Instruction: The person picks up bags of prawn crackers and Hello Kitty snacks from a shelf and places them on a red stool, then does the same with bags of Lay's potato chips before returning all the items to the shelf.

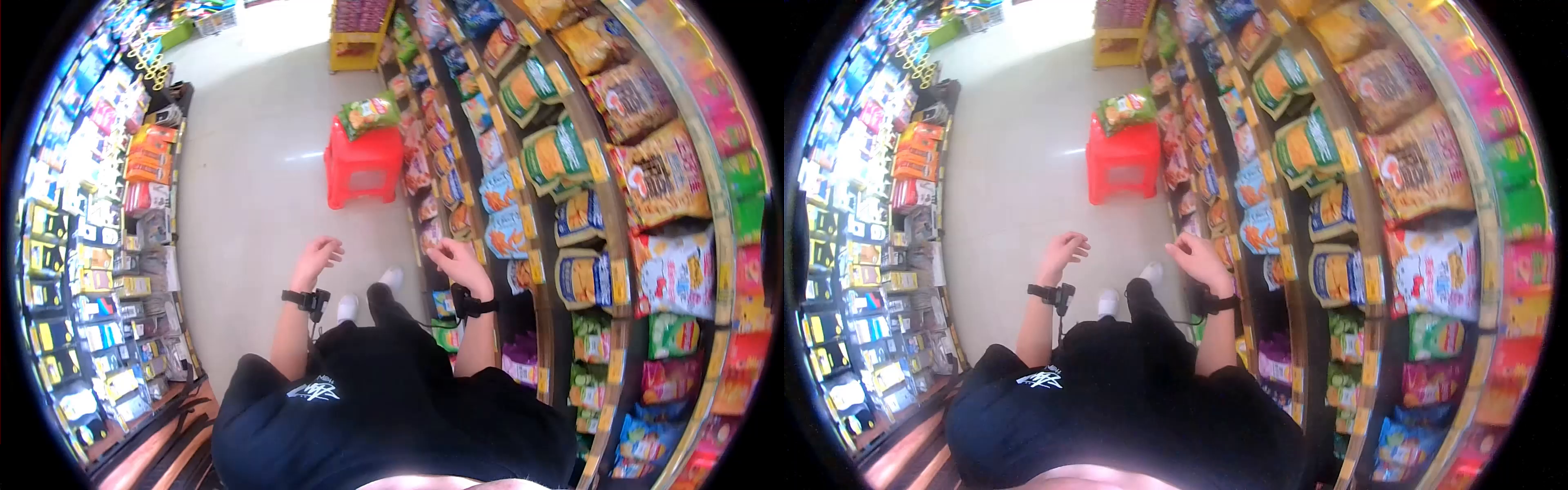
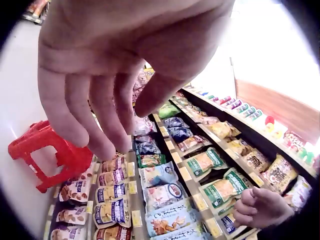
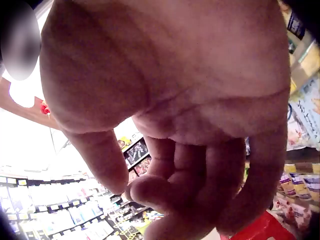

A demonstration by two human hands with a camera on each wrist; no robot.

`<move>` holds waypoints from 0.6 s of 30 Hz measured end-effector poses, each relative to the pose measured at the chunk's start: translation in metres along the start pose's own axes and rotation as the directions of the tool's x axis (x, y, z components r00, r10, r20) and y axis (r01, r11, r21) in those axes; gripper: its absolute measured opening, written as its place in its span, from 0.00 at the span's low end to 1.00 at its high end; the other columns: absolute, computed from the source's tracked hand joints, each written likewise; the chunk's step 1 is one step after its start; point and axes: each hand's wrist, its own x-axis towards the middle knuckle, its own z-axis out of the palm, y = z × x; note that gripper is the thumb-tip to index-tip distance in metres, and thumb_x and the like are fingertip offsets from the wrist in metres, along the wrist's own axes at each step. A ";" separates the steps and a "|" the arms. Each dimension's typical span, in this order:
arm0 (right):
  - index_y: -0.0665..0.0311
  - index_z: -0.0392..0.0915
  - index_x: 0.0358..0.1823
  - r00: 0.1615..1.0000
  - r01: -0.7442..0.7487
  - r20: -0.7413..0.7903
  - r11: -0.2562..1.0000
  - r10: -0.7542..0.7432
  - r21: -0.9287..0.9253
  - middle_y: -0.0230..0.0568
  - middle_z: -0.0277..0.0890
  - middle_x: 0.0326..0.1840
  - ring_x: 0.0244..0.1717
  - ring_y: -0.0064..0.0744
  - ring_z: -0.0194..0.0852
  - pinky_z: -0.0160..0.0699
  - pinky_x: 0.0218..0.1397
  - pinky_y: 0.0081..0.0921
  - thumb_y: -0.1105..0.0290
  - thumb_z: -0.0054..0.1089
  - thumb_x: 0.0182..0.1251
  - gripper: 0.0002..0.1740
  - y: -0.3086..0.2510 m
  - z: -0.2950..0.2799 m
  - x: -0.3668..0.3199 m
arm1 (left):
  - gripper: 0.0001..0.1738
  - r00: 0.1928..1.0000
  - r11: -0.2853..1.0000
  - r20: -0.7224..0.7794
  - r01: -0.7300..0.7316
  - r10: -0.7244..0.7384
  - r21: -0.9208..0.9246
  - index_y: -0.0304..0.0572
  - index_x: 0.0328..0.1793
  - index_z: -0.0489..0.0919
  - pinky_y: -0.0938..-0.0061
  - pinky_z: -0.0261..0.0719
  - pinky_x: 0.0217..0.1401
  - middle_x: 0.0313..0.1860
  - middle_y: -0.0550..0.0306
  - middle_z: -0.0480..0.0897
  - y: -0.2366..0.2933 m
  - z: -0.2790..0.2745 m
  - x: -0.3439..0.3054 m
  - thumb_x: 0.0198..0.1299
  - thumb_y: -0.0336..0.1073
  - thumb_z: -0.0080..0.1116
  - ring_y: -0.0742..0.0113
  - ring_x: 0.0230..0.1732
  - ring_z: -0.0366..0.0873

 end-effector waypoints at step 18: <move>0.64 0.72 0.26 0.984 -0.006 -0.145 0.826 0.106 0.563 0.29 0.69 0.18 0.21 0.18 0.67 0.64 0.27 0.18 0.62 0.54 0.64 0.13 0.110 -0.047 0.207 | 0.16 0.980 0.993 -0.175 0.102 -0.090 0.062 0.41 0.45 0.77 0.70 0.75 0.43 0.38 0.56 0.81 0.071 -0.006 0.155 0.60 0.42 0.45 0.67 0.39 0.78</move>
